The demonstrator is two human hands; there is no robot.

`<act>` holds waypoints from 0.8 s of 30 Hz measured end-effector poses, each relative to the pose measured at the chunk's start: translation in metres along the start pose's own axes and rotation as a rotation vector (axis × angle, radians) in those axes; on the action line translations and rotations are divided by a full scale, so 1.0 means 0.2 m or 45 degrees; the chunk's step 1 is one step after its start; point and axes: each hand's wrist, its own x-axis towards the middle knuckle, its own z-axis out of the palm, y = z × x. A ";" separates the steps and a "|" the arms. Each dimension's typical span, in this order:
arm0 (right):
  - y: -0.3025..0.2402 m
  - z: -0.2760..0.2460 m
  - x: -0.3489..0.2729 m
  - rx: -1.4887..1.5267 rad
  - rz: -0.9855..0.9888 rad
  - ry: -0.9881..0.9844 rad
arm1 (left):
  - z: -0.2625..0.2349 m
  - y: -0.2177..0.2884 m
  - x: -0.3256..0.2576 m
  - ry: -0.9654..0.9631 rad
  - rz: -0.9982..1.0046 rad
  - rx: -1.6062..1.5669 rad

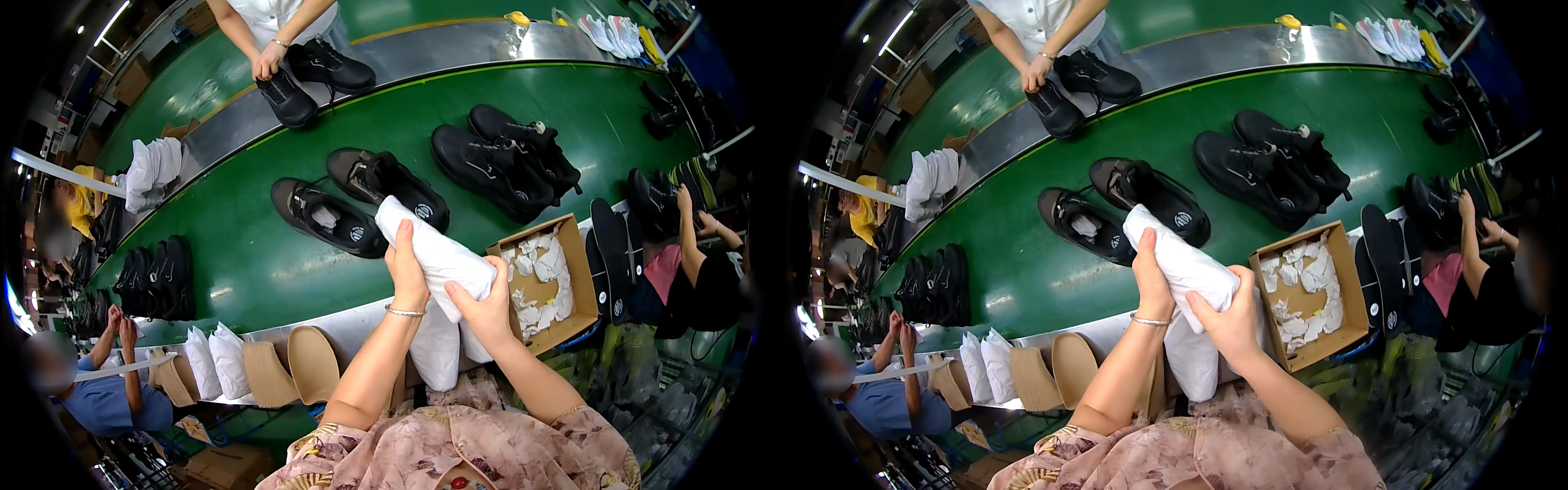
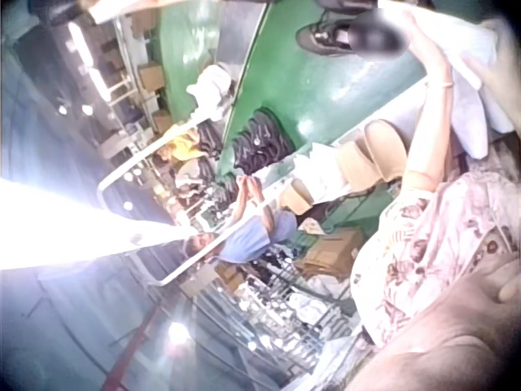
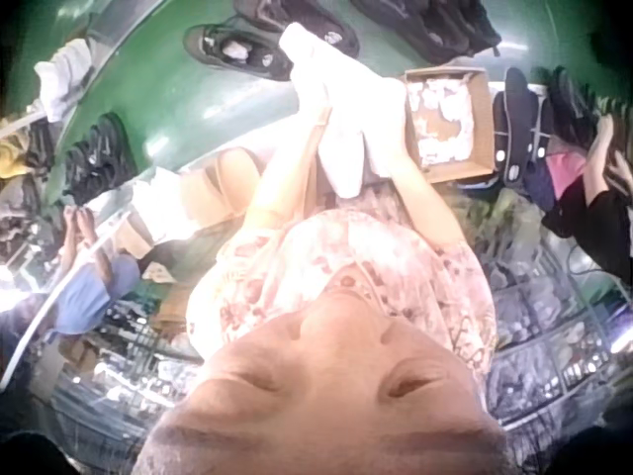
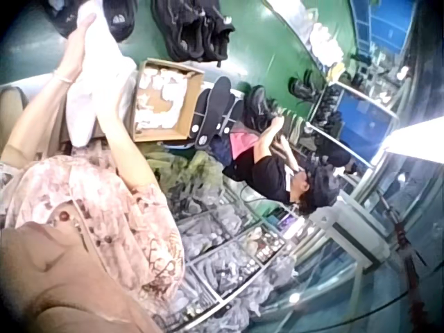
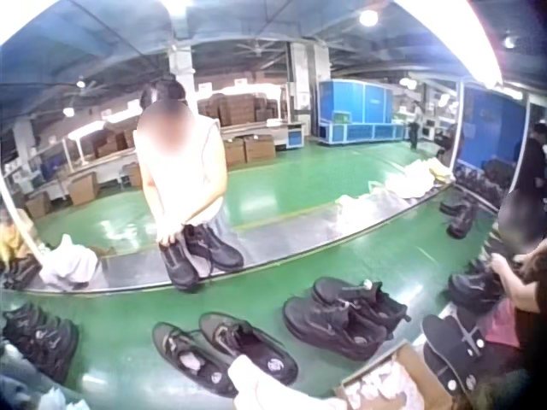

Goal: The person wraps shoe lasts and internal padding components in white protective paper and places them into cardboard trays on an assembly line.

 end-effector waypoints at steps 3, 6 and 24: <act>0.02 -0.01 0.14 -0.048 -0.164 0.038 | 0.01 0.01 0.16 -0.008 0.025 0.256; -0.05 -0.12 0.33 -0.383 -0.302 0.036 | -0.01 0.13 0.30 0.195 0.764 1.096; 0.26 0.63 0.88 -1.332 -0.960 -0.315 | -0.17 0.32 0.80 -0.207 0.874 1.759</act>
